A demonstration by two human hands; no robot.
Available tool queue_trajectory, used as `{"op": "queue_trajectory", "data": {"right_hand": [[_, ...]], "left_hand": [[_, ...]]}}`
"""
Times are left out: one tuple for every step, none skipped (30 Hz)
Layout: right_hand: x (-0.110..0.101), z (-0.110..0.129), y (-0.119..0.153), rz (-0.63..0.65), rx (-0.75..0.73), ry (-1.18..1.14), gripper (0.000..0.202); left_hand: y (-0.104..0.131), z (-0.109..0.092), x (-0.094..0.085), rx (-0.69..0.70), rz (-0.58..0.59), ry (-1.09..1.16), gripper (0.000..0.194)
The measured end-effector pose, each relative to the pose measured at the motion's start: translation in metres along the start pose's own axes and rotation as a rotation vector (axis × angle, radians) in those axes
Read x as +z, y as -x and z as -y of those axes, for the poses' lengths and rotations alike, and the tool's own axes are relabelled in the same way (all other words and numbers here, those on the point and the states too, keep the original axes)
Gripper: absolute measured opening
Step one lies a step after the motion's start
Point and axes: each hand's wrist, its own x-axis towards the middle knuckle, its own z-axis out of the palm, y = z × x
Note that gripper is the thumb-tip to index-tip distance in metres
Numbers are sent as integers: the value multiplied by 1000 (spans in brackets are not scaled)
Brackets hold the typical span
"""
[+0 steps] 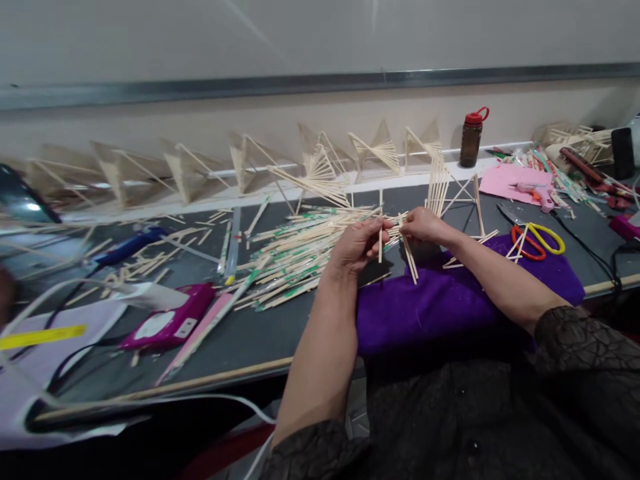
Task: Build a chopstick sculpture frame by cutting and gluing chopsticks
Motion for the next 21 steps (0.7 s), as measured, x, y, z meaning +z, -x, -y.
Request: {"op": "queue_trajectory", "data": {"right_hand": [[-1,1,0,-21,-32,28,23],[-2,2,1,-64,-75,48,26],[-4,3,1,-125,-123,45,30],[-5,4,1,-191,-170,7,32],[-6,6,2,-246,-208,-68,33],[-7,7,2,-279,-237,-169,32],[-7,8,2,-291,-259,-280,31],[-7,9,3,-284,-280,-384,29],[-6,9,3,-268,-298,-467,26],[-5,10,3,-259,-315,-529,24],[-5,10,3,-255,-331,-580,22],[-5,11,4,-245,-344,-627,21],[-6,12,5,-229,-349,-675,20],[-8,14,6,-210,-348,-723,20],[-10,15,7,-195,-343,-772,20],[-13,16,9,-185,-334,-816,21],[-16,17,10,-183,-323,-850,22],[-19,17,10,-193,-311,-872,22],[-21,17,9,-212,-304,-880,21],[-22,15,8,-230,-300,-877,18],[-22,14,7,-245,-299,-865,14]], "left_hand": [[1,0,0,21,8,6,30],[1,0,0,41,19,3,31],[2,0,0,56,32,-6,32],[3,0,1,68,48,-20,34],[3,1,2,71,69,-38,36],[4,1,3,69,93,-60,37],[5,2,5,59,119,-86,39],[6,2,6,41,146,-116,40],[6,3,7,22,167,-143,41],[7,4,8,4,182,-165,42],[7,4,8,-4,181,-174,42],[7,5,8,-2,166,-166,41],[6,5,8,6,144,-148,40],[6,5,9,23,117,-122,40],[5,5,9,40,92,-96,40],[5,5,9,52,74,-77,40],[5,4,9,55,62,-68,40],[5,3,10,47,57,-66,40],[6,2,11,37,51,-65,40],[6,1,12,25,48,-66,39],[7,1,13,16,46,-67,38]]}}
